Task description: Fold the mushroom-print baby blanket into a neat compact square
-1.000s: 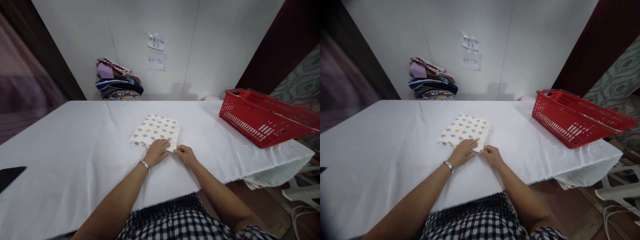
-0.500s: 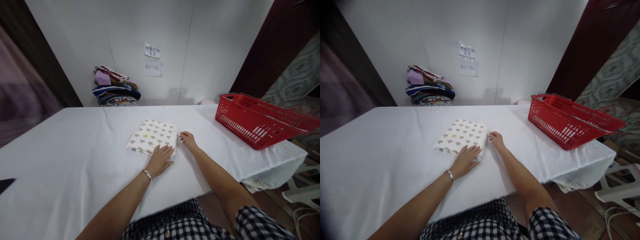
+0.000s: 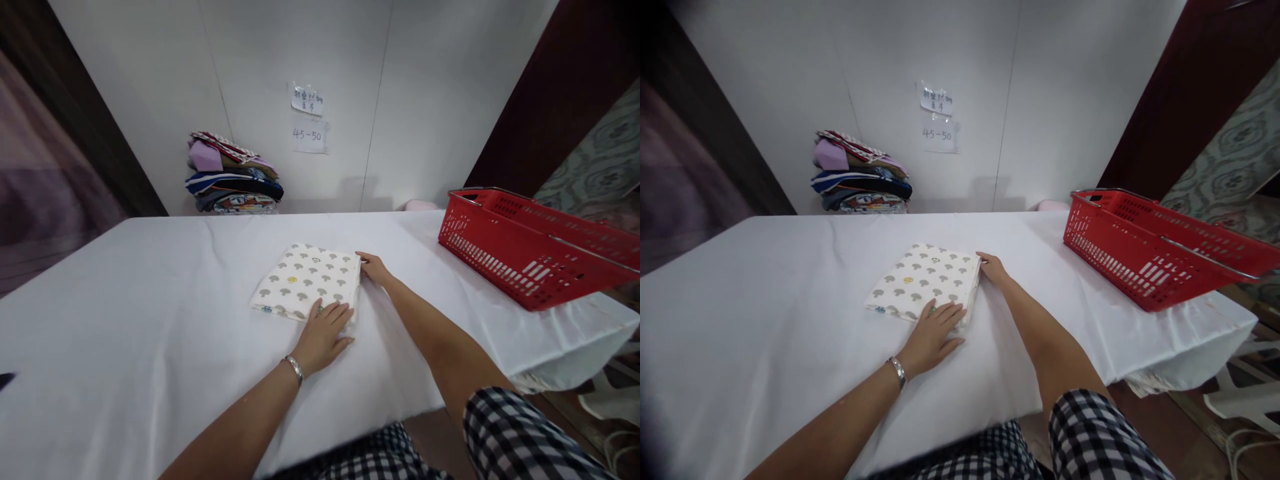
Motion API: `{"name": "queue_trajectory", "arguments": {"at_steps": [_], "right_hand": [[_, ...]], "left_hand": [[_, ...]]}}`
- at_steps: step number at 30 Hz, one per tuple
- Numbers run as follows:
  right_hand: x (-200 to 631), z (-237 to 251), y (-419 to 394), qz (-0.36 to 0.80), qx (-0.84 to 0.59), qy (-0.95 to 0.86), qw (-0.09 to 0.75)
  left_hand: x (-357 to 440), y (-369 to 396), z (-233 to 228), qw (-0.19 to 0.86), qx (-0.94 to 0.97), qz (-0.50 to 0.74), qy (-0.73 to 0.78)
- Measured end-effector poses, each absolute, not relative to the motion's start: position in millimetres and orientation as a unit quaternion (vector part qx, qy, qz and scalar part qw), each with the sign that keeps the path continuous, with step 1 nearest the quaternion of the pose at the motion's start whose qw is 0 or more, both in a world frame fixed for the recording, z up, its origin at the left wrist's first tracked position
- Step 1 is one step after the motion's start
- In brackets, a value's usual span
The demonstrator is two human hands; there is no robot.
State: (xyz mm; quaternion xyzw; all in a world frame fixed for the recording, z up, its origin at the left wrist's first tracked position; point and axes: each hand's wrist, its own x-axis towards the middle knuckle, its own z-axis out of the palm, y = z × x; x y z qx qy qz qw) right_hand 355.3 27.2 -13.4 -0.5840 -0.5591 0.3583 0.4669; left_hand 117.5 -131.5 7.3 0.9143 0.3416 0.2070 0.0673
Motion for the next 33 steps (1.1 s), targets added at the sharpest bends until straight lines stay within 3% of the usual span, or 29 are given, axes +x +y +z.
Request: {"name": "queue_trajectory", "arguments": {"at_steps": [21,33], "right_hand": [[364,-6,24,0.397,-0.607,-0.506,0.466],[357,-6,34,0.298,-0.630,-0.561,0.447]], "left_hand": [[117,-131,4,0.058,0.917,0.205,0.338],[118,-131,0,0.061,0.917,0.199,0.340]]}}
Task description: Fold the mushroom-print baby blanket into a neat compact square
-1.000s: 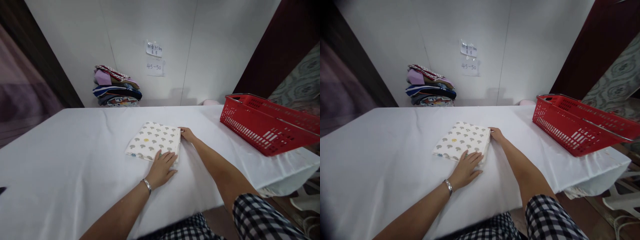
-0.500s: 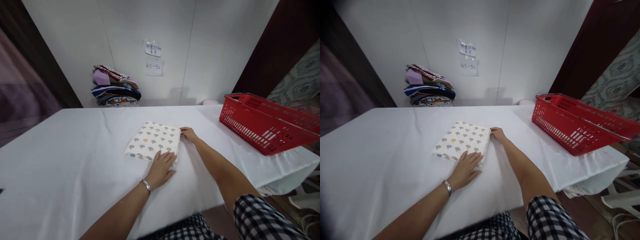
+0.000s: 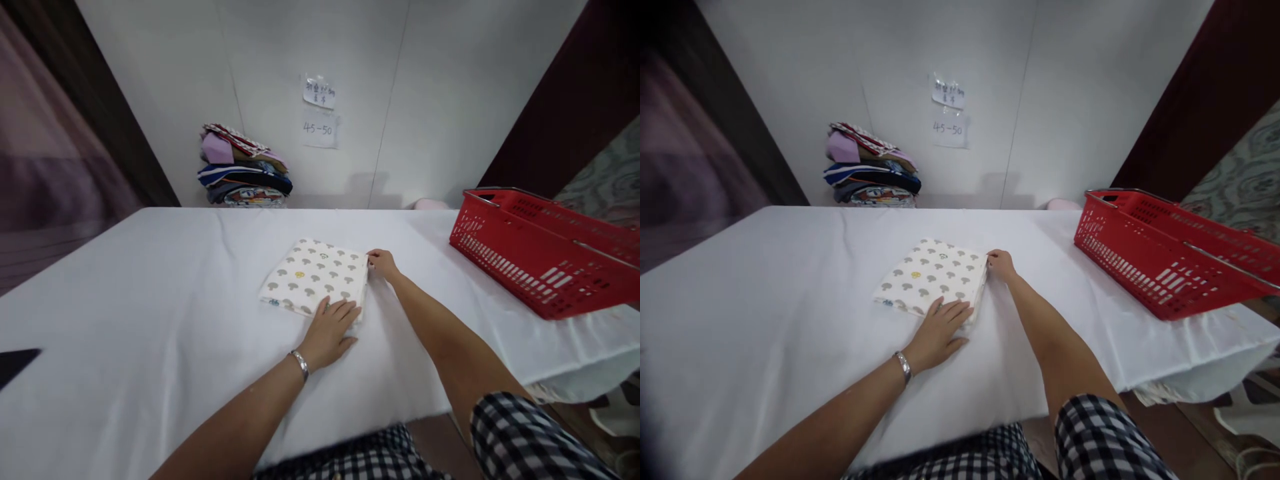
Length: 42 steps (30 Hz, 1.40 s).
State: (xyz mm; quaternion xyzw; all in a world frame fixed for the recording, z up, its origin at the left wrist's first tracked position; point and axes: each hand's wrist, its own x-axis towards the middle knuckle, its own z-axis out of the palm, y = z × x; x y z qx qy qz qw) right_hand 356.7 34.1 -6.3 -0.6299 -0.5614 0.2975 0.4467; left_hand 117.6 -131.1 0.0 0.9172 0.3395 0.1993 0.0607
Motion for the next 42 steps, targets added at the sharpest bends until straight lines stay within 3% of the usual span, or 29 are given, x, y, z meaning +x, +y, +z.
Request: {"name": "queue_trajectory", "arguments": {"at_steps": [10,15,19,24,34,42], "right_hand": [[353,-9,25,0.202,-0.647,-0.604,0.419],[321,-3,-35,0.099,-0.488,-0.773,0.394],[295,-1,-95,-0.003,-0.437,-0.847,0.304],[283,-8,-127,0.001,-0.422,-0.884,0.202],[284,-10,-129,-0.061,-0.421,-0.889,0.169],[364,-4,-110,-0.082,-0.437,-0.881,0.161]], "left_hand": [[117,-134,1,0.074,0.918,0.196,0.337],[108,-128,4,0.086,0.918,0.207,0.326],[91,-117,6,0.079,0.903,0.224,0.359],[59,-96,8,0.058,0.865,0.232,0.442],[-2,-64,-3,0.076,0.726,0.304,0.611],[29,-138,11,0.054,0.808,0.231,0.539]]}}
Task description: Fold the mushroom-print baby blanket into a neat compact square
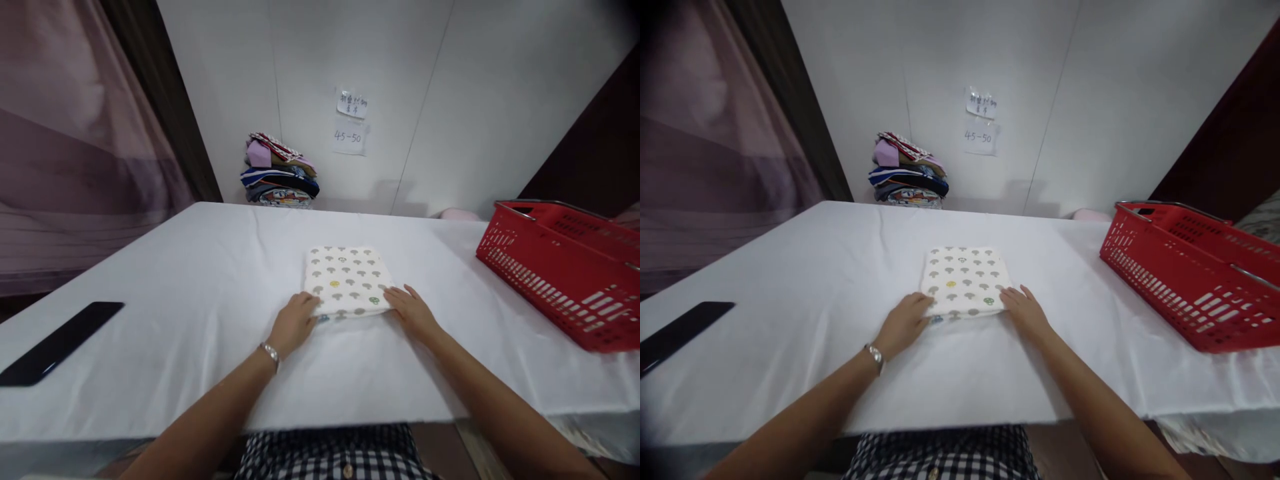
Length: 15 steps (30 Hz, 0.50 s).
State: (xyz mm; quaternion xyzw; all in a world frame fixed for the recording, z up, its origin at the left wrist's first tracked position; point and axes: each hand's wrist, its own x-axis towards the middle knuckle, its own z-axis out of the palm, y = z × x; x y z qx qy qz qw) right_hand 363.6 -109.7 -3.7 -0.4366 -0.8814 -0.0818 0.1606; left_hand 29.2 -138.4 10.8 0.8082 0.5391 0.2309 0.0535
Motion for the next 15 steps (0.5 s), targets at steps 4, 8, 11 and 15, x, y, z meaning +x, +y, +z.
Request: {"name": "queue_trajectory", "arguments": {"at_steps": [4,8,11,15], "right_hand": [[368,10,-120,-0.035,-0.453,-0.876,0.159],[328,37,-125,0.069,-0.445,-0.872,0.194],[301,42,-117,0.094,-0.443,-0.871,0.191],[292,20,-110,0.101,-0.469,-0.870,0.110]], "left_hand": [[37,-163,32,0.088,0.815,0.229,0.525],[53,-139,45,0.061,0.811,0.269,0.516],[71,-117,35,0.035,0.825,0.229,0.516],[76,-108,12,0.069,0.819,0.161,0.546]]}}
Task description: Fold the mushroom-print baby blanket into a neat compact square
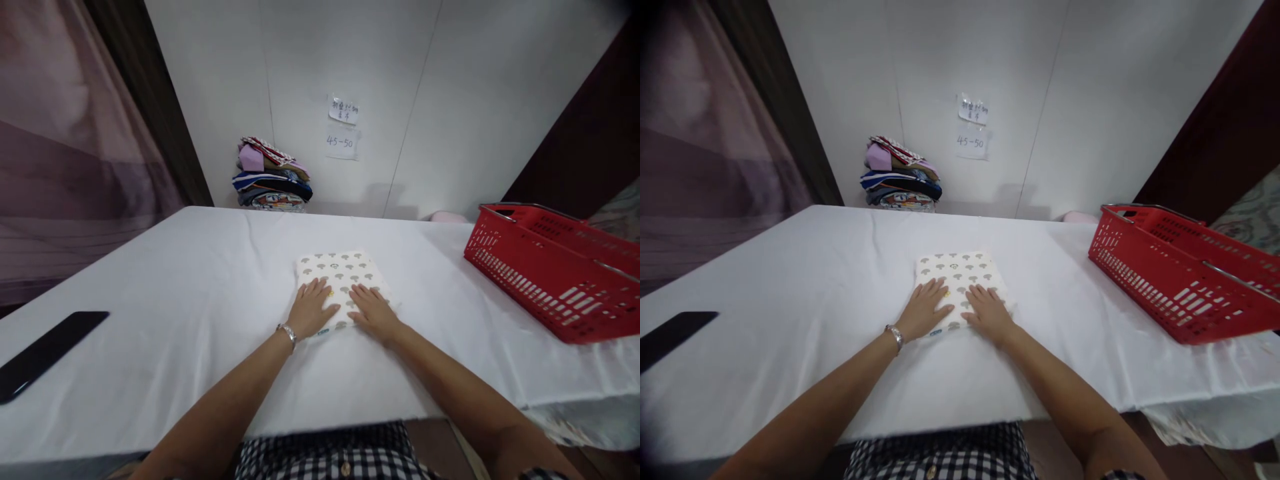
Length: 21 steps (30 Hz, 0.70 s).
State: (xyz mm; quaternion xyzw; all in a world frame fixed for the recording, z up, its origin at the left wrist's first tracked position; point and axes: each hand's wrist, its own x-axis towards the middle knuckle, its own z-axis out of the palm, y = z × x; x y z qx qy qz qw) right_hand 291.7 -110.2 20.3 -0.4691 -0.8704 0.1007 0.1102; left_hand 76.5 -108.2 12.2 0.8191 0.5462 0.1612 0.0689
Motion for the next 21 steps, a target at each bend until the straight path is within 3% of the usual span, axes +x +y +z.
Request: {"name": "queue_trajectory", "arguments": {"at_steps": [7,11,16,21], "right_hand": [[291,25,-101,0.227,-0.496,-0.827,0.138],[278,42,-58,0.157,-0.507,-0.835,0.146],[285,26,-2,0.086,-0.587,-0.800,0.087],[296,3,12,0.086,-0.596,-0.793,0.092]], "left_hand": [[76,-89,36,0.116,0.807,0.118,0.566],[84,-55,41,0.027,0.778,0.133,0.614],[78,-35,12,0.050,0.733,0.124,0.667],[76,-37,3,0.058,0.735,0.163,0.656]]}}
